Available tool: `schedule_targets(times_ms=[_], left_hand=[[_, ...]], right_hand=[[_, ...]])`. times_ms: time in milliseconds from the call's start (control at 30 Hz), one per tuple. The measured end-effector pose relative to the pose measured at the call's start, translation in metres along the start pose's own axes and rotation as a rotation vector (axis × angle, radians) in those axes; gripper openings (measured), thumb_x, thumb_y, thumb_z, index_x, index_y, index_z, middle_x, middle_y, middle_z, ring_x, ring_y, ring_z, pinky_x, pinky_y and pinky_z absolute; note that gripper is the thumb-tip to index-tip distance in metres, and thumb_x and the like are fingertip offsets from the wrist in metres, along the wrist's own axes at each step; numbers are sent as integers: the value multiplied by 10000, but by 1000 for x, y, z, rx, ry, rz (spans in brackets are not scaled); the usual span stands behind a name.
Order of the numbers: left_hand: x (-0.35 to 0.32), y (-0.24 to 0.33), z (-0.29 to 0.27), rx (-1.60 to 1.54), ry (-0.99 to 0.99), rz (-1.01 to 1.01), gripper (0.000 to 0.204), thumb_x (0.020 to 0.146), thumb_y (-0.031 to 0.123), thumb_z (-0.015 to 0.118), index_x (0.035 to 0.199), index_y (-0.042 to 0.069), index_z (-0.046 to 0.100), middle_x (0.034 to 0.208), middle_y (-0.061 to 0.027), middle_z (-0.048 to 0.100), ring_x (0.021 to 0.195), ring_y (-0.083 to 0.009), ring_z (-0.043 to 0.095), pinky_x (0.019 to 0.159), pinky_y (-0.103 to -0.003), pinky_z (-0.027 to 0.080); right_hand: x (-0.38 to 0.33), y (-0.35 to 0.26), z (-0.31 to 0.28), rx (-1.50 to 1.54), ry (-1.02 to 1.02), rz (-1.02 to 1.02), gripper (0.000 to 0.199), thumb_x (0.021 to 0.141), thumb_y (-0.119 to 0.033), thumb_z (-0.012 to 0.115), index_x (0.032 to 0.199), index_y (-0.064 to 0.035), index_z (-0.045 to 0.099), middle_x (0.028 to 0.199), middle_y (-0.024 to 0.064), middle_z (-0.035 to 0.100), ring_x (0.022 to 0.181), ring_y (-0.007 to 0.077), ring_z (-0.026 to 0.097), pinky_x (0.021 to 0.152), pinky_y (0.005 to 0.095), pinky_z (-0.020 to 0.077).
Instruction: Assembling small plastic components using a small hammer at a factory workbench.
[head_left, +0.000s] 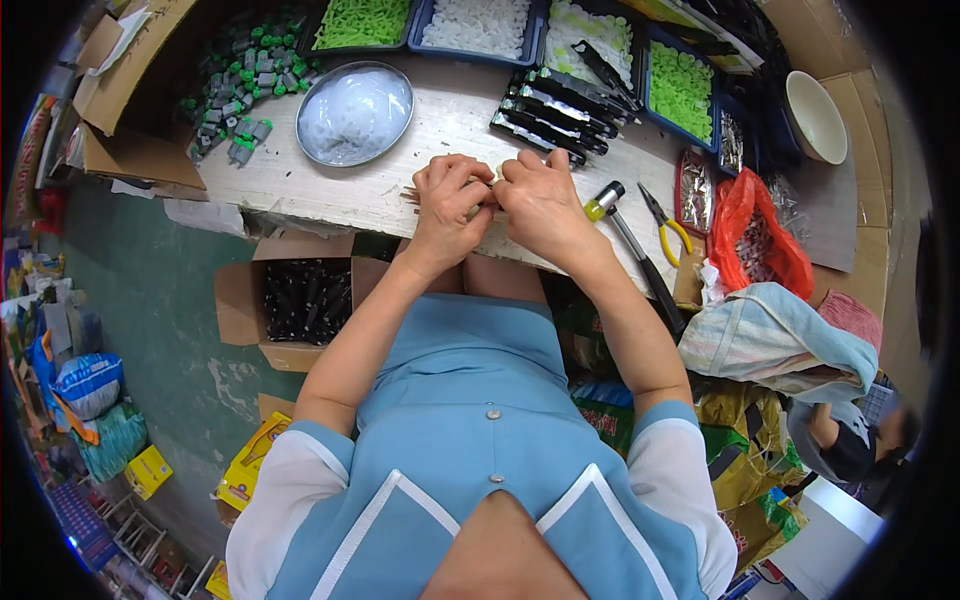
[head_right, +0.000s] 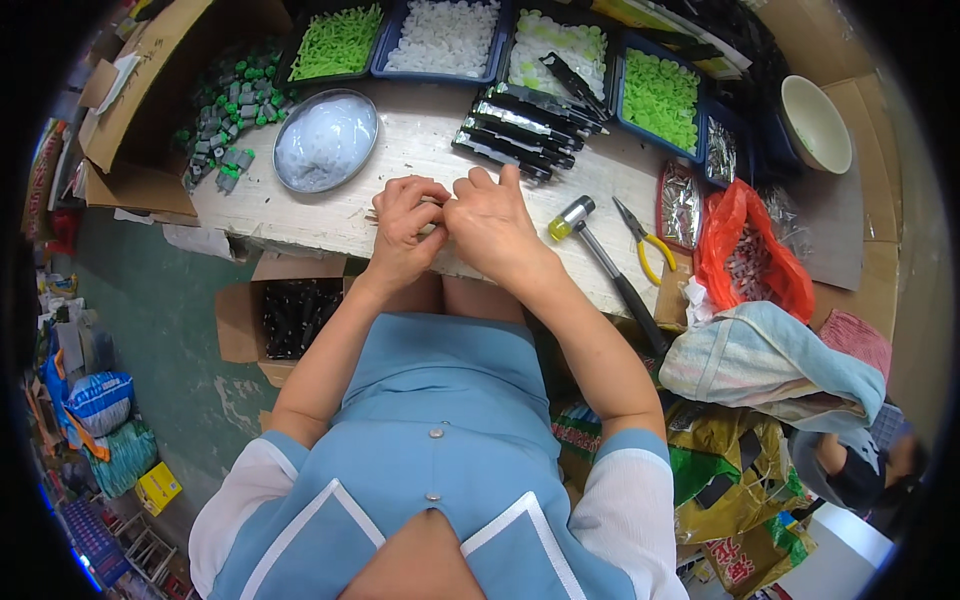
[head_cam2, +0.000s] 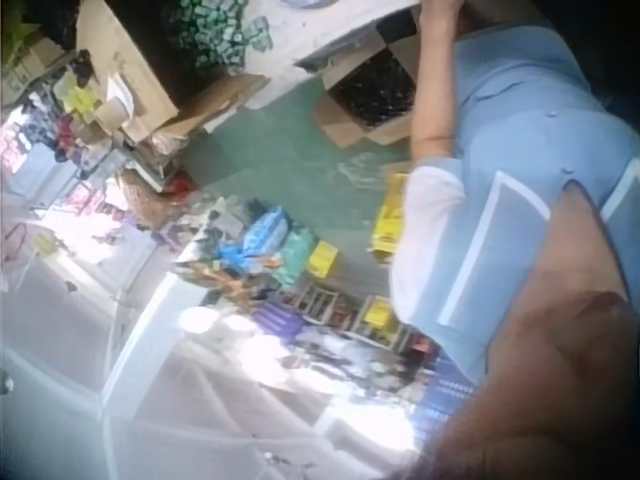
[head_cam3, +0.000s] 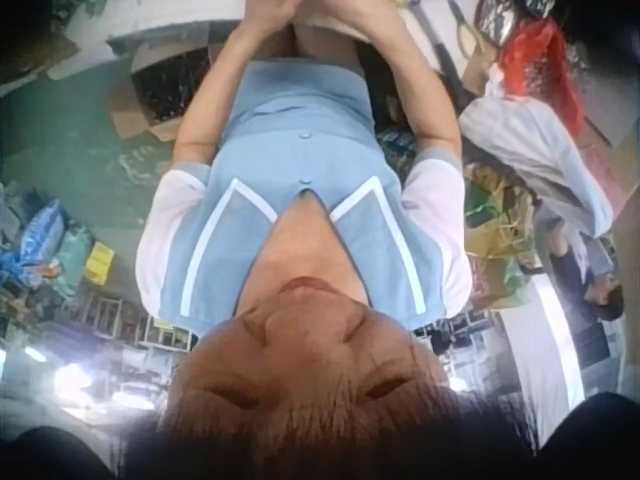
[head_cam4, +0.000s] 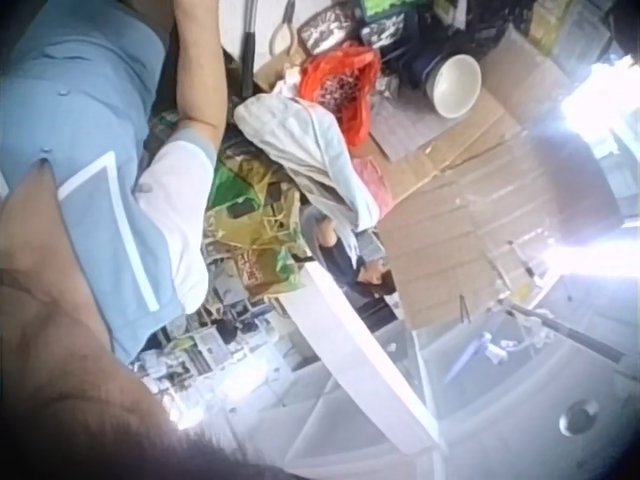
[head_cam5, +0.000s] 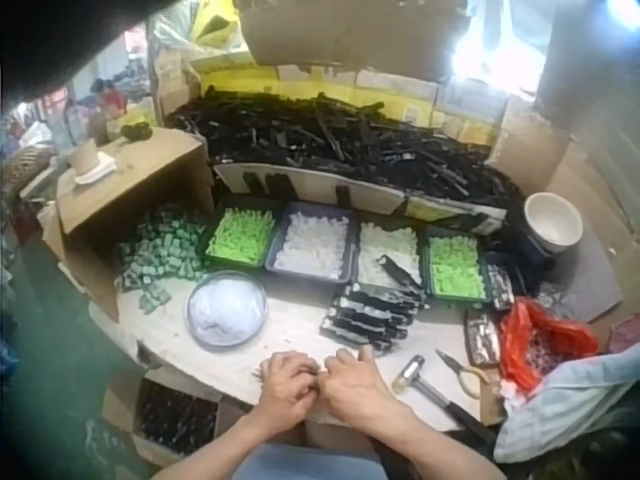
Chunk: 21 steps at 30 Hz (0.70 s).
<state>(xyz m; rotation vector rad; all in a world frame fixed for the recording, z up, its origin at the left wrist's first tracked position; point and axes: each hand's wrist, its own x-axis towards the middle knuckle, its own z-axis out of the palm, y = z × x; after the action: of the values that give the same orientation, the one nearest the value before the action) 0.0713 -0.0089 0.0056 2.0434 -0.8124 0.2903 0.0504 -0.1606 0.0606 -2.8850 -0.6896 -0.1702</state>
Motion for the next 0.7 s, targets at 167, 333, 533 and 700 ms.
schedule_targets(times_ms=[167, 333, 533, 700], left_hand=[[-2, 0, -1, 23, -19, -51, 139, 655, 96, 658, 789, 114, 625, 962, 10, 556, 1016, -204, 436, 849, -348, 266], [6, 2, 0, 57, -30, -8, 205, 662, 180, 693, 864, 155, 670, 959, 7, 536, 1009, -205, 415, 842, -388, 254], [9, 5, 0, 134, -122, -30, 142, 654, 165, 704, 796, 176, 693, 948, 21, 543, 979, -202, 435, 824, -372, 270], [5, -2, 3, 95, -92, 61, 144, 658, 180, 709, 797, 174, 673, 953, -17, 532, 980, -227, 435, 803, -396, 274]], right_hand=[[-23, 30, -7, 258, 95, 56, 40, 753, -107, 628, 789, -90, 627, 806, 27, 544, 824, 192, 527, 714, 352, 353], [-101, 122, -50, 45, 233, 457, 123, 754, -51, 625, 874, -22, 619, 785, 96, 576, 726, 216, 585, 645, 283, 473], [-237, 222, -99, -403, -369, 1314, 285, 797, -237, 472, 1005, -111, 620, 1006, 176, 617, 995, 371, 564, 855, 574, 363], [-285, 240, -68, -262, -381, 1270, 383, 792, -259, 500, 1136, -95, 538, 1039, 218, 587, 1003, 380, 549, 846, 476, 420]])
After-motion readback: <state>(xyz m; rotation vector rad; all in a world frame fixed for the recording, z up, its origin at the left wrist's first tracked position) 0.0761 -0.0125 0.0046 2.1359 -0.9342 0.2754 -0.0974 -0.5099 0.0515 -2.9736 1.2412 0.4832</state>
